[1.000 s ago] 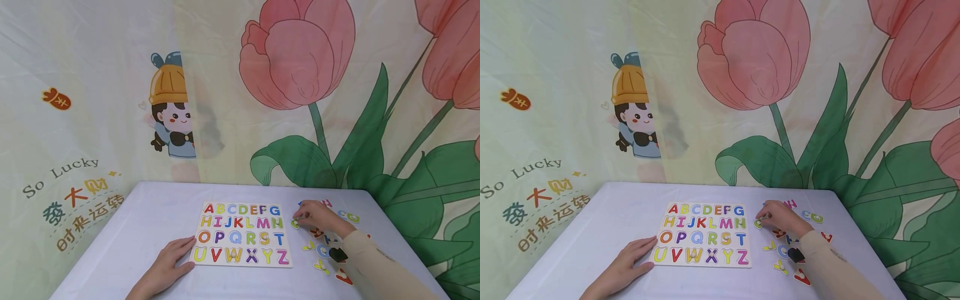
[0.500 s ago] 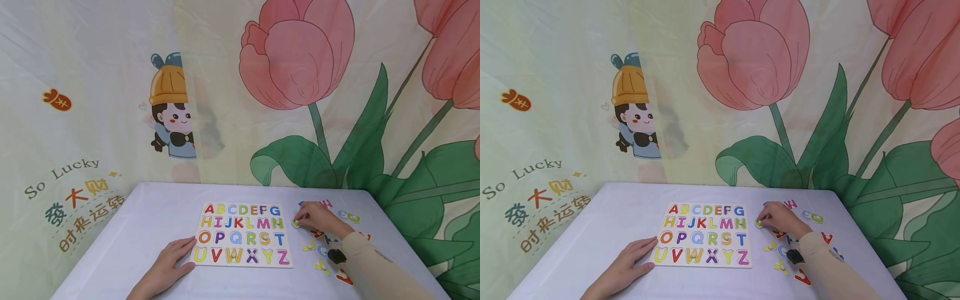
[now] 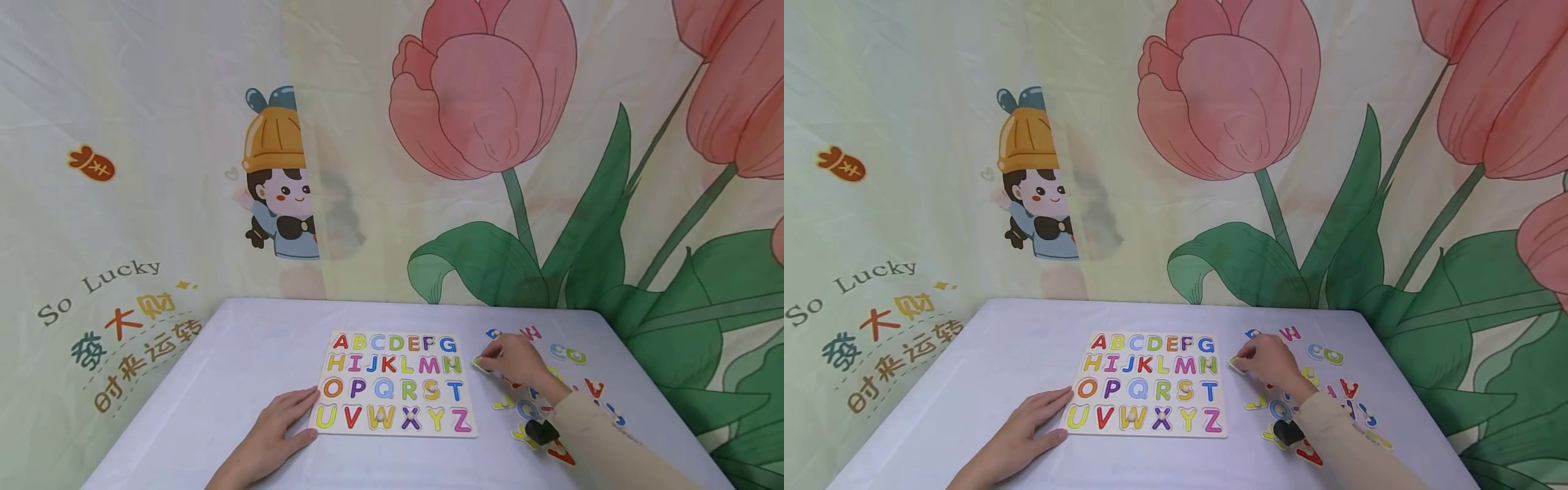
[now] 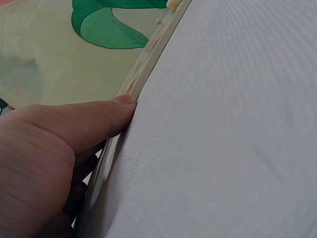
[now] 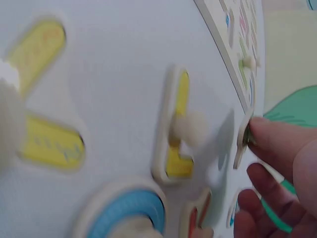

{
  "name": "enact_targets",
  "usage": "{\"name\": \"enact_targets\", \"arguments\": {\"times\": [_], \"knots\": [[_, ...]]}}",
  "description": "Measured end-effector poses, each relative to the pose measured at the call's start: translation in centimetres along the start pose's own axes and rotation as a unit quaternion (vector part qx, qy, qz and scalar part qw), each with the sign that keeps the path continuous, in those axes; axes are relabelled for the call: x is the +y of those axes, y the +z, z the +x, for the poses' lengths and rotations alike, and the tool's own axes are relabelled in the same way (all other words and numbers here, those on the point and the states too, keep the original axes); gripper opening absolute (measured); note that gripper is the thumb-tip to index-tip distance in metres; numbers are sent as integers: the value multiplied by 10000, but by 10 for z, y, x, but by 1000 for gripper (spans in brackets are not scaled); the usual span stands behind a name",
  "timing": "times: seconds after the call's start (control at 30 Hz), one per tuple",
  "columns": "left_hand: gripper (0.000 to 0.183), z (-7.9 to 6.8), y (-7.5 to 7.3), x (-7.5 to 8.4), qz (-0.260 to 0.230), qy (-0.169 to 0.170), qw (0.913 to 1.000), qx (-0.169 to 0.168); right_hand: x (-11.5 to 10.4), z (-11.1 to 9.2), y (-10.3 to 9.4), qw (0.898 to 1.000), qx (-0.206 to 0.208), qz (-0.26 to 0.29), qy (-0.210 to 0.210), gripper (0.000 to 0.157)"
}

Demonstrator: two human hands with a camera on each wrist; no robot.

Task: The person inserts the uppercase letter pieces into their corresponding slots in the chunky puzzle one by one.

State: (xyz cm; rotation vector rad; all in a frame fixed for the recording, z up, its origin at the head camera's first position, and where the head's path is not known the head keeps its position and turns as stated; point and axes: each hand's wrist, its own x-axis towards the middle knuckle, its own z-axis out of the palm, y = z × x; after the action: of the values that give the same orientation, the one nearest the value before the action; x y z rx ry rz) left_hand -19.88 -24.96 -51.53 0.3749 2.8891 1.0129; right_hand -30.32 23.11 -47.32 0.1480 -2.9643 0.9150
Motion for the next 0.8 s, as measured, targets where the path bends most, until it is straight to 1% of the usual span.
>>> {"name": "enact_targets", "arguments": {"times": [0.07, 0.13, 0.2, 0.3, 0.4, 0.5, 0.67, 0.8], "knots": [[73, 0, 0, 0, 5, 10, 10000, 3, -4, -4, 3, 9996, 56, 22, 278, 15], [73, 0, 0, 0, 5, 10, 10000, 6, -5, -5, 7, 9992, 120, -68, 372, 16], [73, 0, 0, 0, 2, 5, 10000, 2, -3, -6, 10, 9990, 193, -196, 350, 17], [73, 0, 0, 0, 0, -13, 10000, 7, 2, -5, 16, 9987, 316, -362, 192, 17], [73, 0, 0, 0, 11, -25, 10000, 17, 2, -5, 17, 9985, 356, -395, 86, 16], [73, 0, 1, -1, 31, -21, 10000, 17, 0, -5, 14, 9991, 252, -341, 68, 15], [73, 1, 1, -2, 50, -20, 10000, 0, -2, -5, 5, 9998, -76, -165, -3, 18], [73, 0, 1, -1, 59, -26, 10000, 11, 3, -2, -1, 9991, -349, 44, -221, 23]]}}
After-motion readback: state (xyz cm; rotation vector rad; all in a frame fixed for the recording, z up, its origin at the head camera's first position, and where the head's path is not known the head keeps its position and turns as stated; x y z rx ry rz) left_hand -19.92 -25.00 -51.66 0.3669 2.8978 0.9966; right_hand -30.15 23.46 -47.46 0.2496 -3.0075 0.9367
